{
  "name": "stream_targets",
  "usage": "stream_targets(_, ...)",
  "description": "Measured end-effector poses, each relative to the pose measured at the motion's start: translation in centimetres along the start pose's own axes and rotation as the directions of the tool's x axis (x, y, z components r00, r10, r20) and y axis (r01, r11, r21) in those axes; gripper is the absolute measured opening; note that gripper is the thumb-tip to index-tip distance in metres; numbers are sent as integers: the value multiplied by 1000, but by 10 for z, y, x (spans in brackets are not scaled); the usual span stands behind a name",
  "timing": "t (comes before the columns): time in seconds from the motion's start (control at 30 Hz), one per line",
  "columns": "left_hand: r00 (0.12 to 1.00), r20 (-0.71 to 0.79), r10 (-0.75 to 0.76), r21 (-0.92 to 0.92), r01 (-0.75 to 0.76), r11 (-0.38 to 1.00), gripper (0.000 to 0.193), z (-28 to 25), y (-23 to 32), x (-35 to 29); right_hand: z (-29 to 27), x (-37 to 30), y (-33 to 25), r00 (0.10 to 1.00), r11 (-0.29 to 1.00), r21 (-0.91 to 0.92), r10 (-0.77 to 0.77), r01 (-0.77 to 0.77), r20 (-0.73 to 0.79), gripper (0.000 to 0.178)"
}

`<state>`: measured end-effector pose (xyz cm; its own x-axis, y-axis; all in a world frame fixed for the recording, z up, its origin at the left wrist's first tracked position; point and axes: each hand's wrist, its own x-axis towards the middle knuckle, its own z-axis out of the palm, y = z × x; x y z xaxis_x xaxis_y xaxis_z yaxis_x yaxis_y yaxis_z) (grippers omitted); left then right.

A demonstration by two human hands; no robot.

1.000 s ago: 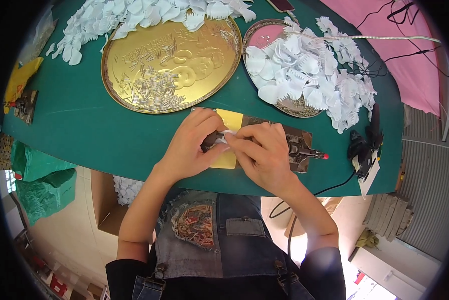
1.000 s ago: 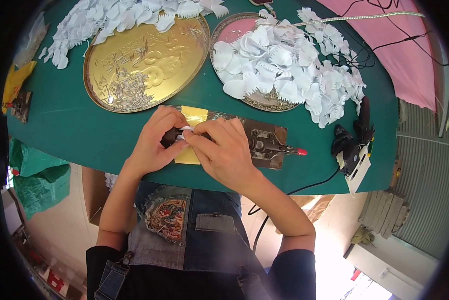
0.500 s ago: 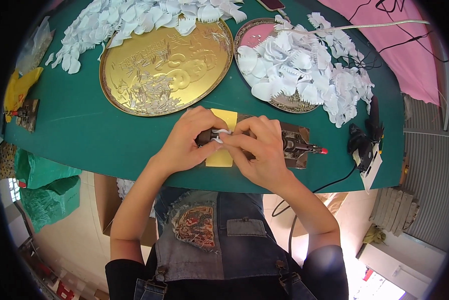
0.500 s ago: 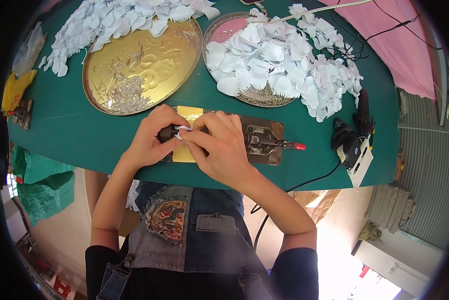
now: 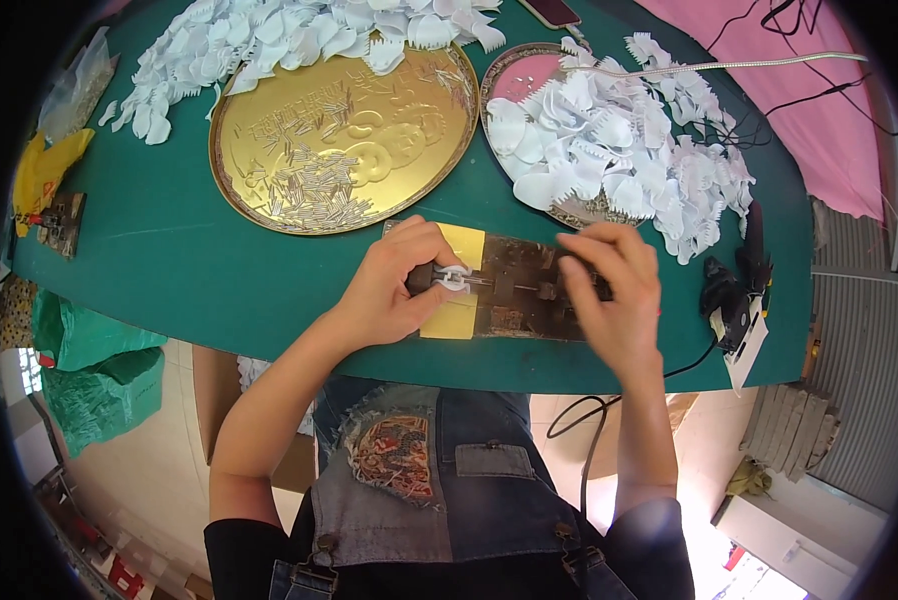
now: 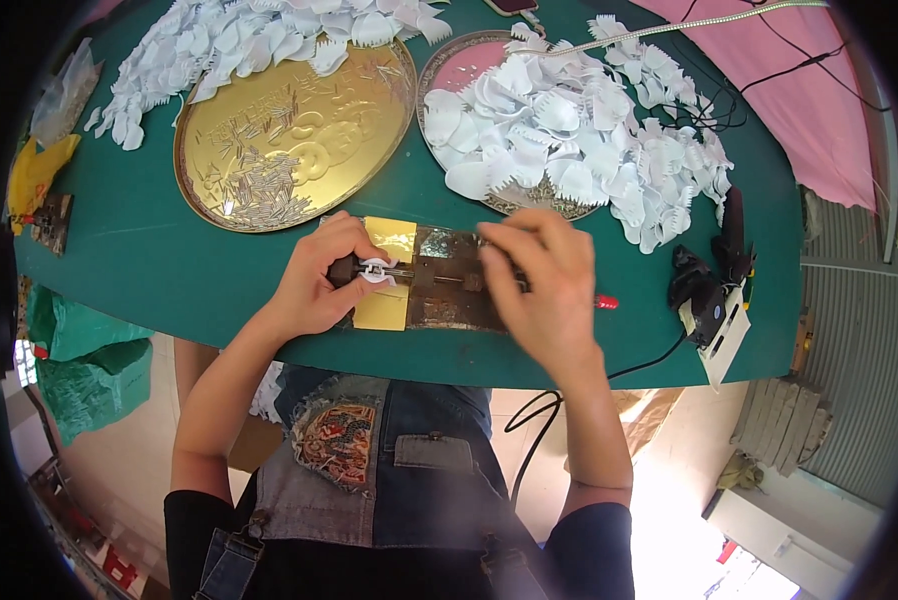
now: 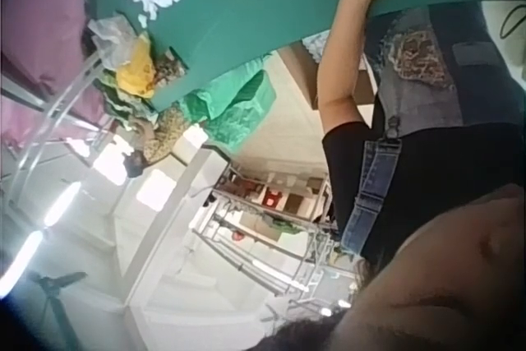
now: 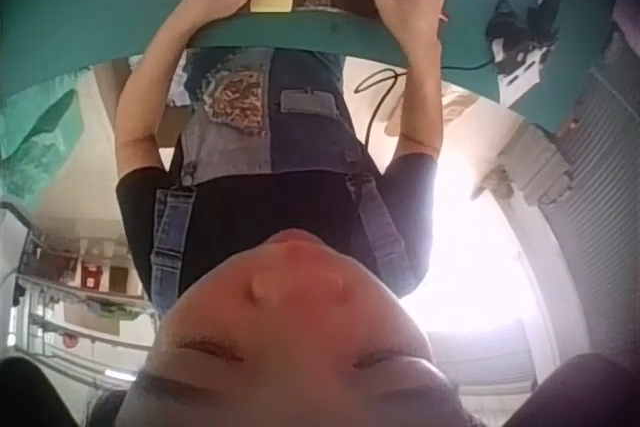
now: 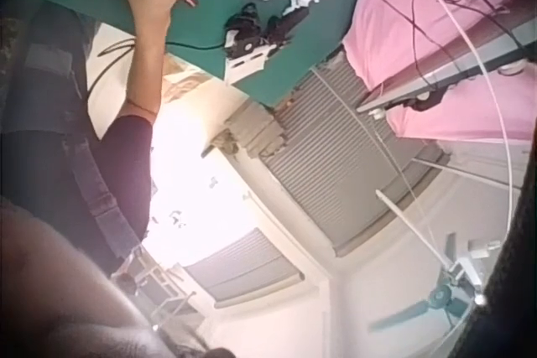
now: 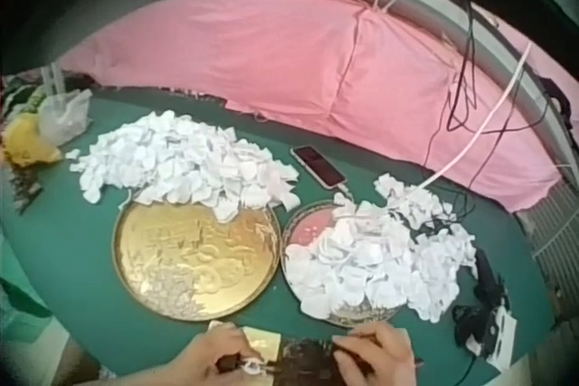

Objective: The person picks up a white plastic piece and a metal pin, fits the pin into the plastic piece, and joins them using a manual press. This process is repeated multiple times, with the person occasionally reaching for more pins from a gold tray and plastic pieces from a silver tray.

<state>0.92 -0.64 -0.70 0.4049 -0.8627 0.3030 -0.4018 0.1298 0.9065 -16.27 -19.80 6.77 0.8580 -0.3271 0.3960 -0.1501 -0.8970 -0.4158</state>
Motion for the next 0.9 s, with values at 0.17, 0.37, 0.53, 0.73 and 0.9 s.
stream_targets(0.17, 999, 52, -8, 6, 8, 1000, 21, -2, -2, 4, -17, -20, 13, 973, 970, 83, 225, -228, 50, 19)
stream_targets(0.37, 998, 50, 29, 25, -31, 999, 22, -1, -1, 5, 18, -2, -33, 988, 976, 190, -124, 105, 95, 20)
stream_targets(0.53, 996, 83, -7, 41, 3, 999, 22, -5, 1, 4, 38, 1, -42, 985, 968, 208, -158, 141, 70, 19)
stream_targets(0.73, 997, 47, 58, 26, -60, 998, 20, -3, 0, 5, 41, 1, -41, 982, 966, 218, -164, 141, 94, 19)
stream_targets(0.9, 995, 44, 85, 28, -86, 996, 19, -3, -1, 5, 42, 1, -40, 983, 958, 251, -164, 140, 77, 21)
